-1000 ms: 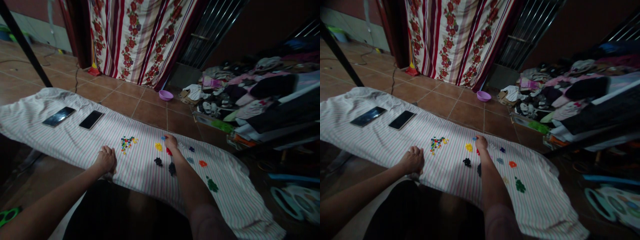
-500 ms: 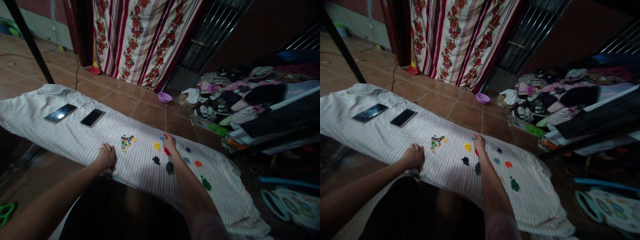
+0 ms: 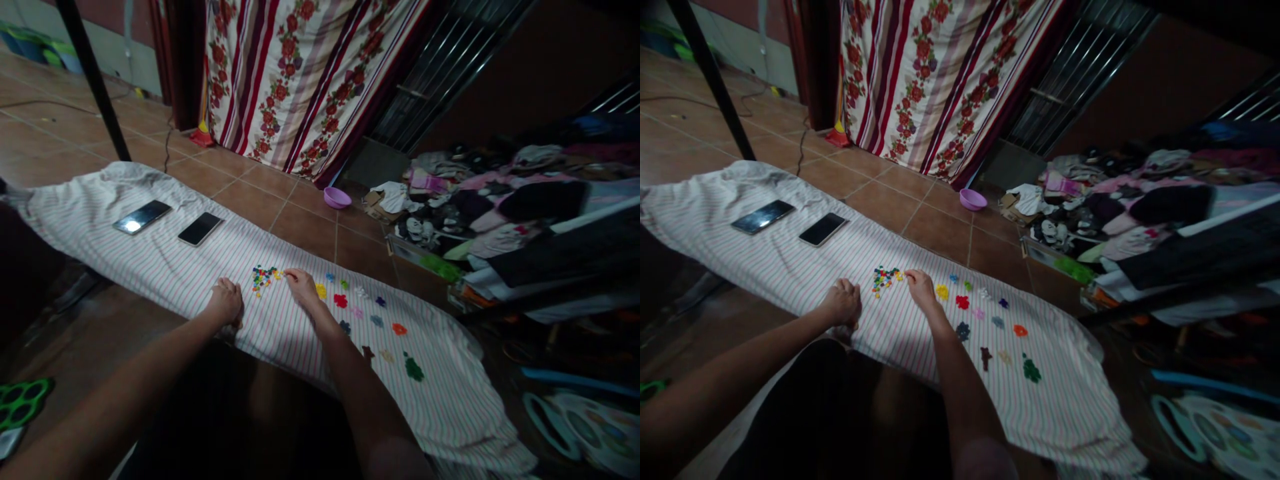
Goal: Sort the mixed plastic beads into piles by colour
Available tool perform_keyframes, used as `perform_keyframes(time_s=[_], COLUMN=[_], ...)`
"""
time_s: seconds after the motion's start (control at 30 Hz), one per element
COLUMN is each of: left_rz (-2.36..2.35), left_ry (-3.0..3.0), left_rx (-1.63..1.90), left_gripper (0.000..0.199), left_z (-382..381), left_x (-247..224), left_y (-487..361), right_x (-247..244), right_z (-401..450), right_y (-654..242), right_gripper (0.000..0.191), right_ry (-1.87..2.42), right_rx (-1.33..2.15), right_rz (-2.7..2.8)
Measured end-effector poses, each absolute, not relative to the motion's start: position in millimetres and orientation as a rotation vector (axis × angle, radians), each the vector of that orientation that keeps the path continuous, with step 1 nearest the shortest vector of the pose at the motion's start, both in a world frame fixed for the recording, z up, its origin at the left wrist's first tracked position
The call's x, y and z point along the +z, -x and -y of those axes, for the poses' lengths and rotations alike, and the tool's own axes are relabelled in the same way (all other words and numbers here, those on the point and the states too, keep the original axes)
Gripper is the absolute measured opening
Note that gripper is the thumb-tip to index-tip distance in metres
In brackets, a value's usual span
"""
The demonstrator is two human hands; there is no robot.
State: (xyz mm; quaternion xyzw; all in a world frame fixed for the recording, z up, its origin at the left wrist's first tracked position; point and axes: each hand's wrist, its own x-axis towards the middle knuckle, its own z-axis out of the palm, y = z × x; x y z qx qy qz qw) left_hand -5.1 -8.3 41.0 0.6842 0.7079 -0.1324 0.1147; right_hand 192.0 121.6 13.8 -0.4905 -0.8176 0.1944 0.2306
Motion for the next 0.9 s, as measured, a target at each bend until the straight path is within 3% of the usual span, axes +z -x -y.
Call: perform_keyframes(time_s=[0.27,0.43,0.67,0.9], left_rz=[-2.081,-2.082,-2.074,-2.067], left_ry=[-2.013,-2.025,-2.026,-1.987], left_rx=[-0.461,-0.437,-0.439,-0.442], left_gripper=[0.112,0.106,0.111,0.114], left_z=[6,7,8,7], left_x=[32,33,36,39], left_y=[7,7,8,7], right_x=[-15,-24,-27,-33], right_z=[-99,-86,-76,-66], right_y=[-156,-148,-145,-151], right_gripper=[0.024,0.018,0.007,0.01], right_ry=[1.305,1.397,1.489,1.476], right_rx=[0.537,0.432,0.394,0.394], right_rz=[2.324,2.262,2.166,2.099])
